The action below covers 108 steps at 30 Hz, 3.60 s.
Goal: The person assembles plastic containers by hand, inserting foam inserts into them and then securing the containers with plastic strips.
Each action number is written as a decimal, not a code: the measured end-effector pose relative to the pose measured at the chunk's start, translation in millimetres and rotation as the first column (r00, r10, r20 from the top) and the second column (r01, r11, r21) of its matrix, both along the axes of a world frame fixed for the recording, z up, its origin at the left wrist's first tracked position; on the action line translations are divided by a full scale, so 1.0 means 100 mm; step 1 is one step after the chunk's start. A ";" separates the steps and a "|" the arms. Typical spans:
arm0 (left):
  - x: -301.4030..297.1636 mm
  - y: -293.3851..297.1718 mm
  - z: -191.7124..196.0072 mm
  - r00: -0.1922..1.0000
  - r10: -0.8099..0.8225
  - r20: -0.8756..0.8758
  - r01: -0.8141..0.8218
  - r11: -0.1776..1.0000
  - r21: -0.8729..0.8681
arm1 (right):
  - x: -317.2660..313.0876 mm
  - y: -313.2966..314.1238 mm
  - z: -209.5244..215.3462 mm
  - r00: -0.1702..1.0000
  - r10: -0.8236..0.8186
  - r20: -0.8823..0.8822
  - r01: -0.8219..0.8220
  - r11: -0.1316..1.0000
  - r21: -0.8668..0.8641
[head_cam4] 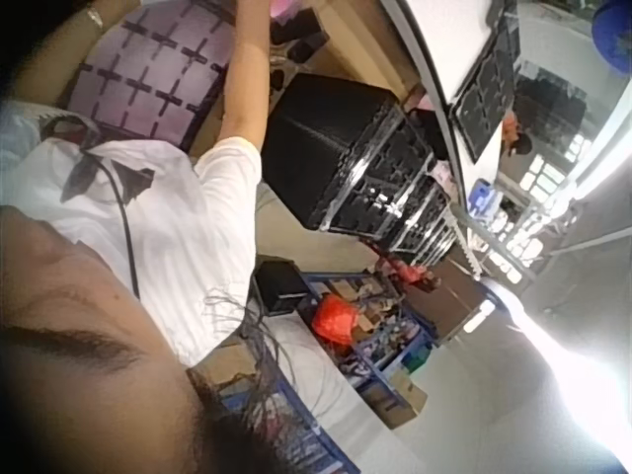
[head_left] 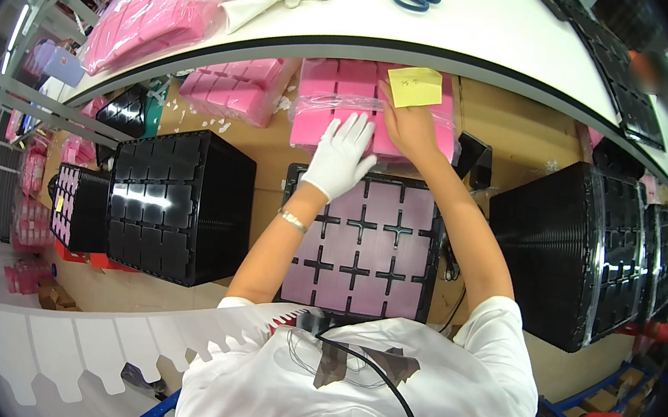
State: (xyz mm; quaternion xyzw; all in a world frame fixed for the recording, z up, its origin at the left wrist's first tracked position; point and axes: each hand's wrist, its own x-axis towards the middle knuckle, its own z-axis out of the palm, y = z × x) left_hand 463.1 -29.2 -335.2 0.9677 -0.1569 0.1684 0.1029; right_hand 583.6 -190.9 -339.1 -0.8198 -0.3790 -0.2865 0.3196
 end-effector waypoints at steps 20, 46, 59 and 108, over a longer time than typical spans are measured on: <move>0.44 -0.12 -0.21 0.991 0.130 0.033 -0.127 0.987 -0.100 | 0.86 1.01 -0.20 0.927 -0.136 -0.351 -0.086 0.831 -0.549; -2.83 0.64 -1.09 0.745 0.560 -0.361 -0.666 0.623 -0.409 | -2.78 -1.98 -1.17 0.581 -0.258 -0.772 0.475 0.878 0.064; -3.17 0.37 -0.88 0.694 0.436 -0.573 -0.719 0.399 -0.568 | -3.51 -1.74 -1.39 0.520 -0.166 -0.838 0.468 0.876 0.116; -3.11 1.49 0.42 0.790 0.600 0.125 -0.600 0.799 -0.044 | -3.50 -1.42 -0.83 0.639 -0.104 -0.762 0.391 0.897 0.206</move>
